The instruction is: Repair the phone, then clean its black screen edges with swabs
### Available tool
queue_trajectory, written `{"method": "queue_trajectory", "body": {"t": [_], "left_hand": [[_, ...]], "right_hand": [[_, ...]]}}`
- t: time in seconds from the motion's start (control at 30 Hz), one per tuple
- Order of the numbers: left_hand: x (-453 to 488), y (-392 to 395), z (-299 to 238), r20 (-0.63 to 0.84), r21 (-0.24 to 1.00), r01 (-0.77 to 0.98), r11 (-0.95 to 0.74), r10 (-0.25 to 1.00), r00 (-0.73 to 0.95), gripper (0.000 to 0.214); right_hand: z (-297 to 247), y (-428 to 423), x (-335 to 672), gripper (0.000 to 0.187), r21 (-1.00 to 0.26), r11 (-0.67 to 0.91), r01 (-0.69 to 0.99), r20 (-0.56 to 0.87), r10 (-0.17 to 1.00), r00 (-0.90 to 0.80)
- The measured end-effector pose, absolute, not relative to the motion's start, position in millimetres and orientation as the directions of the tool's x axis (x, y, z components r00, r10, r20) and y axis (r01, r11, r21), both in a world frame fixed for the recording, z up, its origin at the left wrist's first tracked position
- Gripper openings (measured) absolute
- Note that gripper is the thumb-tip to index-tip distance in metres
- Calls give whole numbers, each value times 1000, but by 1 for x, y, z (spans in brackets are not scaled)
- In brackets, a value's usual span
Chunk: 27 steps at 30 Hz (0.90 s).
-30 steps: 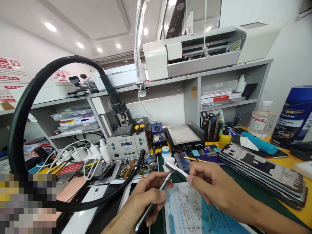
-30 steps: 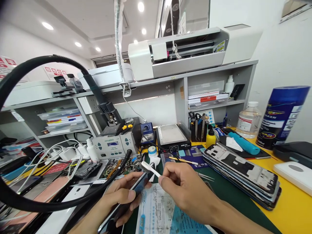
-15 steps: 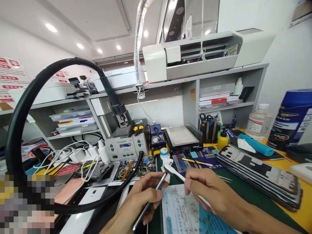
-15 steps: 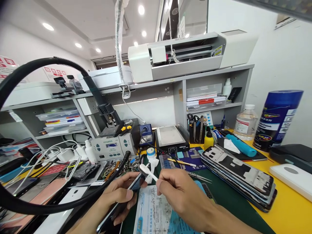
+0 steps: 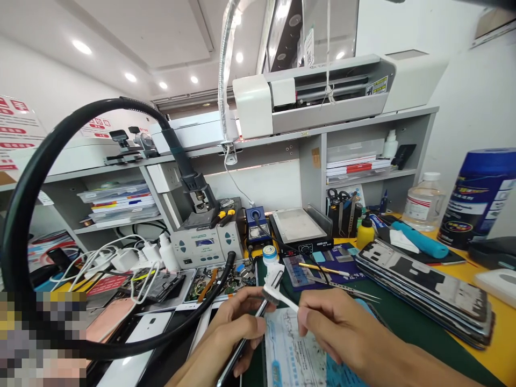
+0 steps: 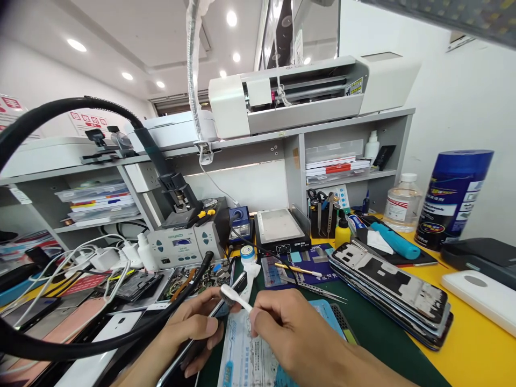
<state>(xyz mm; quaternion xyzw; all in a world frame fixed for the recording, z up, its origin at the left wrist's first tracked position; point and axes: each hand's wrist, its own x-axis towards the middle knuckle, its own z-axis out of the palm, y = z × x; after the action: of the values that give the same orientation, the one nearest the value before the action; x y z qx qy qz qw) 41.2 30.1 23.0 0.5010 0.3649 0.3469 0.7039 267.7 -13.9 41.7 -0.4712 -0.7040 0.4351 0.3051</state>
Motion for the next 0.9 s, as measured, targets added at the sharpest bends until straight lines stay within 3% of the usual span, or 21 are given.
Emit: {"method": "queue_trajectory", "body": {"t": [0.47, 0.9], "left_hand": [[42, 31, 23, -177, 950, -141, 277, 856, 486, 46], [41, 30, 24, -206, 950, -115, 291, 857, 472, 51]], "right_hand": [[40, -17, 266, 38, -620, 401, 674, 270, 916, -297], [48, -13, 267, 38, -633, 366, 682, 274, 930, -245]]}}
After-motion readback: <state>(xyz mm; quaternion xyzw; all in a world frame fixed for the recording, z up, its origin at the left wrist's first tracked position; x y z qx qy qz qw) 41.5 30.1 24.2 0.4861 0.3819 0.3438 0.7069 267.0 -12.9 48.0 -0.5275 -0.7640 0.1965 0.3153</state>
